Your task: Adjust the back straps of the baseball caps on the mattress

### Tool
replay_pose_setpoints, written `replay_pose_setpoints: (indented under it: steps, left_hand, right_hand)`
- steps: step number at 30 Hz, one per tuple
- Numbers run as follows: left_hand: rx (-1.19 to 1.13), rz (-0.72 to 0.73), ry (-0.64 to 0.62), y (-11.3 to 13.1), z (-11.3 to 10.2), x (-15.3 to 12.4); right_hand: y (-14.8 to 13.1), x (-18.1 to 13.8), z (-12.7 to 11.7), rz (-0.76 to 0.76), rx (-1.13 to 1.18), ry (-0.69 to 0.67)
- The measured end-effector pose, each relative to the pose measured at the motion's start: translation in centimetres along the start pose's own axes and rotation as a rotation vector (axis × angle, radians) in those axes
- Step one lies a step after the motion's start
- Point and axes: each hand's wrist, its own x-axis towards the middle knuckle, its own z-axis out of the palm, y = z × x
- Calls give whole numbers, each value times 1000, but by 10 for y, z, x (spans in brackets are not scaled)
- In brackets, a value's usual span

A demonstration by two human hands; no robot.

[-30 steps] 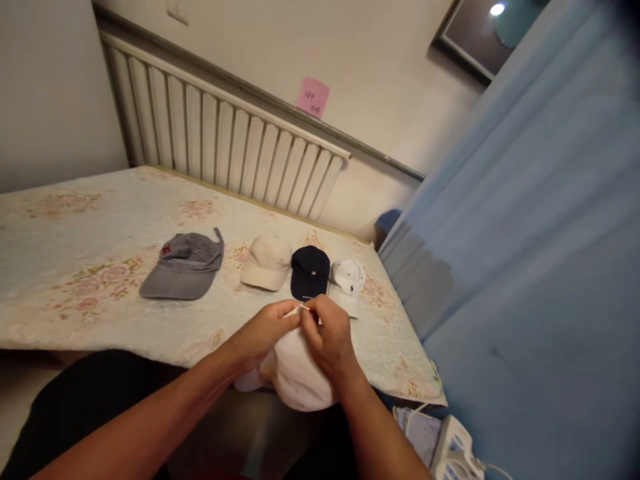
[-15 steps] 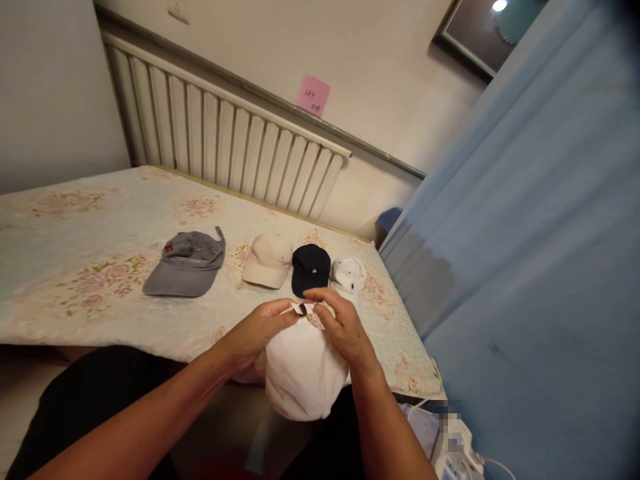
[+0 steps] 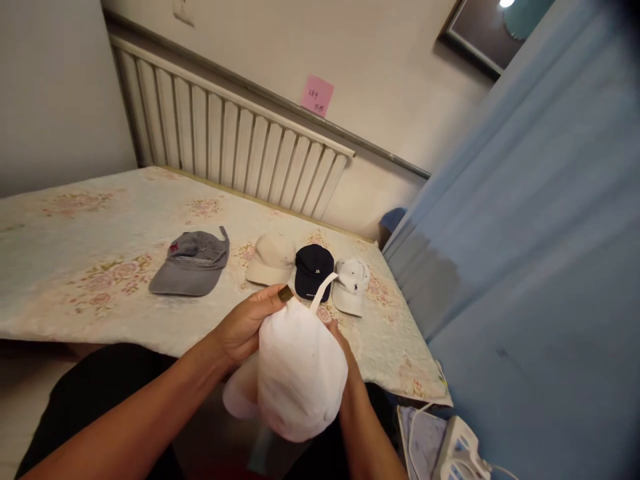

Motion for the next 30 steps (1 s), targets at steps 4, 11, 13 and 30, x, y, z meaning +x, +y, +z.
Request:
replay_pose_setpoints:
  steps: [4,11,13,30]
  left_hand:
    - [-16,26,119,1,-24,13]
    - [-137,-251,255,-17,-79,15]
    - [-179,-317,175,-29,-91,4]
    - [123,8,-1,-44,-145,-32]
  right_hand:
    - [30,-19,2,41,123,19]
    - [12,-16,18,-56,468,127]
    - [6,-12,23,-39,512,190]
    - [13,38,28,-10,401,170]
